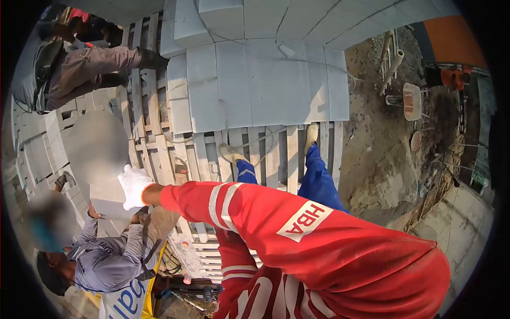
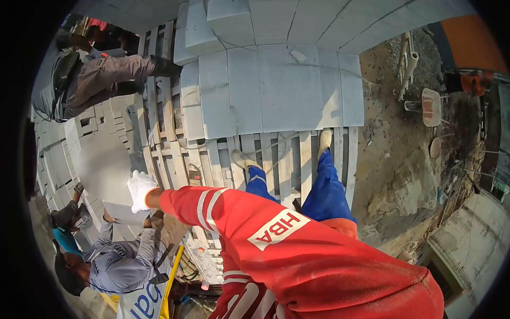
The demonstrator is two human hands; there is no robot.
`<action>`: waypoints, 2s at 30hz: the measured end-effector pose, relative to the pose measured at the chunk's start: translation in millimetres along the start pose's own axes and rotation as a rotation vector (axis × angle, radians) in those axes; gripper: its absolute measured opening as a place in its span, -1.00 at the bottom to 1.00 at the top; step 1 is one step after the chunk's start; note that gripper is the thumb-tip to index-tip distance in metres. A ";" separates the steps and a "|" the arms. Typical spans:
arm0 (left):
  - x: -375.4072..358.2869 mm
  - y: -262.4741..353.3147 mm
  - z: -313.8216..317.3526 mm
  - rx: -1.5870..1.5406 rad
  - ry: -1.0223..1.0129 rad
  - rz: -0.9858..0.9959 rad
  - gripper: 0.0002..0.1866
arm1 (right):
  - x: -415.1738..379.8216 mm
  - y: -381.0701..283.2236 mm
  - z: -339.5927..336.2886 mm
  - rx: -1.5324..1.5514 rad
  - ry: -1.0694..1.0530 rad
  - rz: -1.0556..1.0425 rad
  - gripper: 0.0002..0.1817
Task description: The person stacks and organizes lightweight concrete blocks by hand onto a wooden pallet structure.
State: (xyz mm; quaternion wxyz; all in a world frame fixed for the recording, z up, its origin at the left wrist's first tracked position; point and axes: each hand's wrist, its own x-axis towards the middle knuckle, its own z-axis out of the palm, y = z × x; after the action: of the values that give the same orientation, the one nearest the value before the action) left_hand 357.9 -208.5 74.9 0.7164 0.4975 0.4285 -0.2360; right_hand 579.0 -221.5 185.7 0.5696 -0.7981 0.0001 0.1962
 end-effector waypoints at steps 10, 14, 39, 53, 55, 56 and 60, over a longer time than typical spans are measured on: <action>199.7 -303.9 89.8 0.173 -0.238 -0.425 -0.46 | -222.8 570.0 -102.8 0.156 0.855 0.981 -0.30; 292.1 -411.8 182.1 0.254 -0.085 -0.169 -0.15 | -291.7 731.5 -148.7 0.267 0.897 1.017 -0.03; 291.5 -584.9 306.4 0.686 -0.070 -0.179 0.05 | -358.9 881.8 -349.3 0.265 0.624 0.874 -0.24; 248.1 -430.4 250.5 0.654 -0.540 -0.262 0.00 | -378.8 756.2 -307.1 0.525 0.484 0.810 -0.35; 210.5 -373.9 274.0 0.547 -0.519 -0.368 -0.01 | -355.7 727.3 -338.7 0.754 0.616 0.793 -0.29; 204.2 -358.2 286.1 0.535 -0.530 -0.353 -0.01 | -333.9 715.7 -350.5 0.811 0.710 0.756 -0.26; 190.7 -322.5 332.4 0.354 -0.591 -0.360 -0.21 | -295.2 703.1 -378.4 0.983 0.732 0.605 -0.28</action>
State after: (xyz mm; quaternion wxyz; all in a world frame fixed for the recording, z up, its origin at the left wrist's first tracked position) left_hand 336.8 -622.8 -205.9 0.6591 0.4411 0.2367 -0.5613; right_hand 267.7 -878.3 -257.4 0.7494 -0.4264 0.5048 0.0413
